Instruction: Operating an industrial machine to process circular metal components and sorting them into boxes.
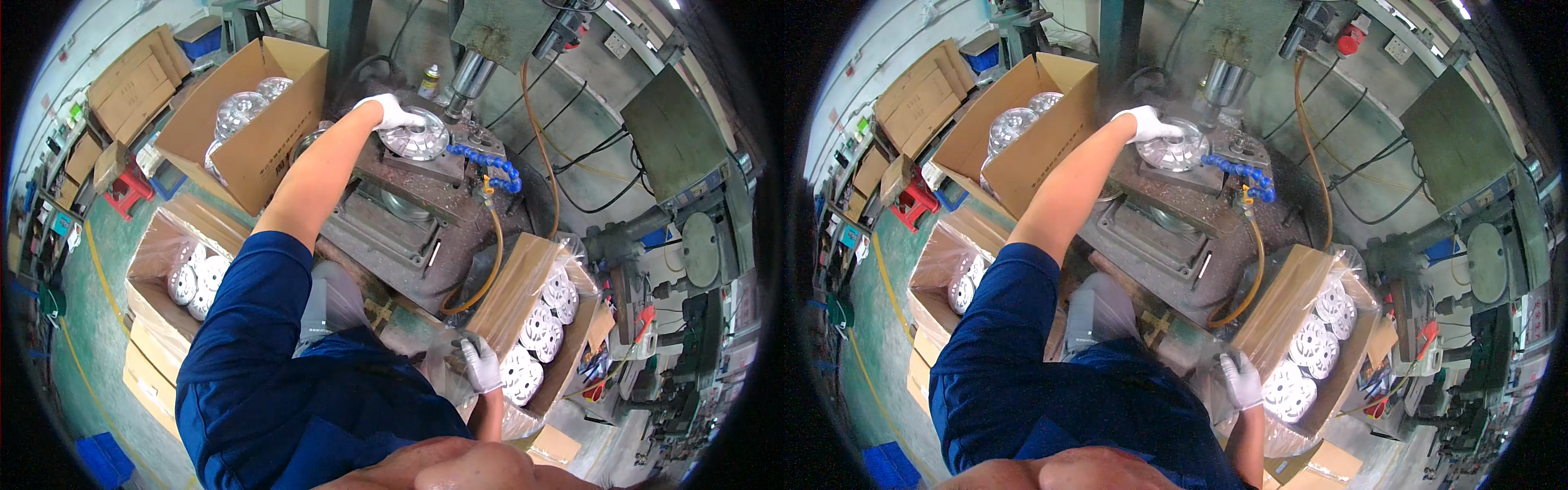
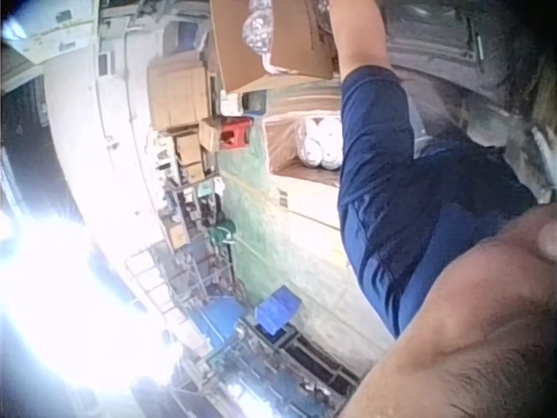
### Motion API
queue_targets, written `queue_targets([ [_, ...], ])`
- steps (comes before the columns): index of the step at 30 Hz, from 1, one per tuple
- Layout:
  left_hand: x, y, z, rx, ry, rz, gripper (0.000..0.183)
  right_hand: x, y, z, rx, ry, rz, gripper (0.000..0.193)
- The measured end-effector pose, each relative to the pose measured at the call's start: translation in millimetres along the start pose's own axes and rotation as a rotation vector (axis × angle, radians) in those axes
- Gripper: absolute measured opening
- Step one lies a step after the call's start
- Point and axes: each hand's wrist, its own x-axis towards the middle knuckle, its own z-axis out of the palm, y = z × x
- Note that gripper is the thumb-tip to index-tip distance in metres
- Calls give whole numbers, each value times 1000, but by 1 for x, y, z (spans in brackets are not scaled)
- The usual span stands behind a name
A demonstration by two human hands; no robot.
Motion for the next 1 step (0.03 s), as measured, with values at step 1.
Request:
queue_targets([
  [1, 1, 0, -1, -9, -22, -10, 106, 4, 1, 0, 29, 4, 12, 36],
])
